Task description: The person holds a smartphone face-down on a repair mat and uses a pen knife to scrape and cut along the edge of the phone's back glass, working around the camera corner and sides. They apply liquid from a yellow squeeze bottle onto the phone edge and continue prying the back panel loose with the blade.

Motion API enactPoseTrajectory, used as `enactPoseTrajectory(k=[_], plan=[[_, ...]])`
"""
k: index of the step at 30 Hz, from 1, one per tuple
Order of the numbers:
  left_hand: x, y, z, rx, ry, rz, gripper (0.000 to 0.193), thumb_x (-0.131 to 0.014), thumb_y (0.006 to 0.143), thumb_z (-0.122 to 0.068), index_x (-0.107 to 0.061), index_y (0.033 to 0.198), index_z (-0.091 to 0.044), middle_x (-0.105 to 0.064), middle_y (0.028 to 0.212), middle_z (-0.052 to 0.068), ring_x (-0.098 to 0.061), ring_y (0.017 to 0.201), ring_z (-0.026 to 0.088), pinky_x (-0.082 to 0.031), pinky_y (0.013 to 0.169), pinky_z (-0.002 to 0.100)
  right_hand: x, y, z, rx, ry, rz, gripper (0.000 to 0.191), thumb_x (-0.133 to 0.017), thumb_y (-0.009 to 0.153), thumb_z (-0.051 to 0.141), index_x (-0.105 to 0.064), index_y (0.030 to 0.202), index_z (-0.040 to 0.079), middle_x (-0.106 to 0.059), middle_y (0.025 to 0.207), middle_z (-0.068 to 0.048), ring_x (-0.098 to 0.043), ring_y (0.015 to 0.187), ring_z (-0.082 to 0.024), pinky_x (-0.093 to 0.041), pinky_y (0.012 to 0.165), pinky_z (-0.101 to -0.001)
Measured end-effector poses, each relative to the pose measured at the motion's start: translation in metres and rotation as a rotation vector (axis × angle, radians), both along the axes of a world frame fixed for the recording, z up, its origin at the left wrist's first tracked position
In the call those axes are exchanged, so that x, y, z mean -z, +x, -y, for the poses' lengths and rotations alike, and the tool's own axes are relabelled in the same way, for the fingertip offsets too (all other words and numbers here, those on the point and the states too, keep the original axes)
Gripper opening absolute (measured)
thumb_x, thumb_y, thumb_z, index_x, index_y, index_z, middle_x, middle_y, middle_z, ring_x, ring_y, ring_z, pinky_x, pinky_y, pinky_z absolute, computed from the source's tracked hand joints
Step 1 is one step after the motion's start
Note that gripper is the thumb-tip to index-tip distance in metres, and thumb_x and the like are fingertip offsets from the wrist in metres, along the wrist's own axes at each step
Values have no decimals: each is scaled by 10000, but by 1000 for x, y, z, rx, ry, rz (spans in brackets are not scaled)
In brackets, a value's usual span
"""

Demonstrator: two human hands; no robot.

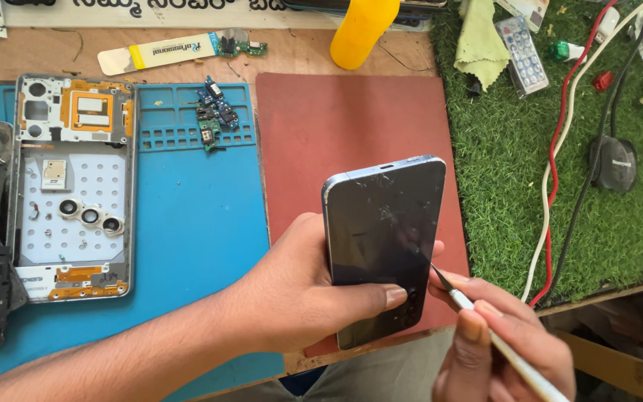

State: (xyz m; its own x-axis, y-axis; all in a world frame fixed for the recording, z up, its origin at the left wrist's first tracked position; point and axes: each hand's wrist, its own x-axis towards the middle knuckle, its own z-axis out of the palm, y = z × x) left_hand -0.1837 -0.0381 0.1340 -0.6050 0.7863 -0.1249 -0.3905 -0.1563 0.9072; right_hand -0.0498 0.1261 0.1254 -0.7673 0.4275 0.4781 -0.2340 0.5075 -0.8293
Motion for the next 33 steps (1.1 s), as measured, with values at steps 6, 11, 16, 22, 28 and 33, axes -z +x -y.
enactPoseTrajectory(k=[6,11,16,22,28,33], plan=[[0,0,1,24,102,46,417,-719,860,-29,-699,1277,-12,-774,1239,90,-729,1137,138,-608,1025,343,-1,12,-25,-169,-283,-26,163,-616,1111,39,-534,1239,-22,-672,1118,-326,-755,1017,-338,-654,961,-422],[1,0,0,50,118,60,423,-722,865,-25,-688,1286,-11,-759,1275,90,-716,1177,145,-590,1052,345,-2,15,-28,-179,-351,-20,124,-634,1135,7,-556,1219,-41,-666,1118,-351,-747,1018,-365,-653,965,-468],[1,1,1,32,128,46,414,-722,874,-30,-693,1287,-8,-769,1236,84,-723,1146,136,-599,1033,338,-7,9,-14,-99,-248,-23,152,-620,1111,53,-539,1215,-24,-667,1102,-318,-753,987,-343,-665,934,-441],[-1,4,1,-25,15,-28,329,-734,879,-56,-735,1205,-12,-804,1061,63,-742,986,102,-633,899,307,-1,-10,29,141,217,-45,174,-539,1096,80,-423,1188,-12,-617,1150,-306,-748,1004,-341,-654,936,-392],[-3,8,0,-100,73,-31,362,-703,881,-28,-703,1243,-21,-793,1060,59,-730,996,81,-626,907,293,4,-20,40,255,434,-25,171,-495,1031,4,-378,1124,-80,-583,1113,-358,-722,1009,-396,-624,913,-404],[-2,8,0,-92,55,-33,347,-708,880,-29,-712,1228,-25,-797,1047,57,-729,978,77,-634,889,296,13,-20,34,251,526,-83,168,-509,1028,2,-379,1101,-77,-590,1077,-342,-734,1000,-412,-657,915,-423]])
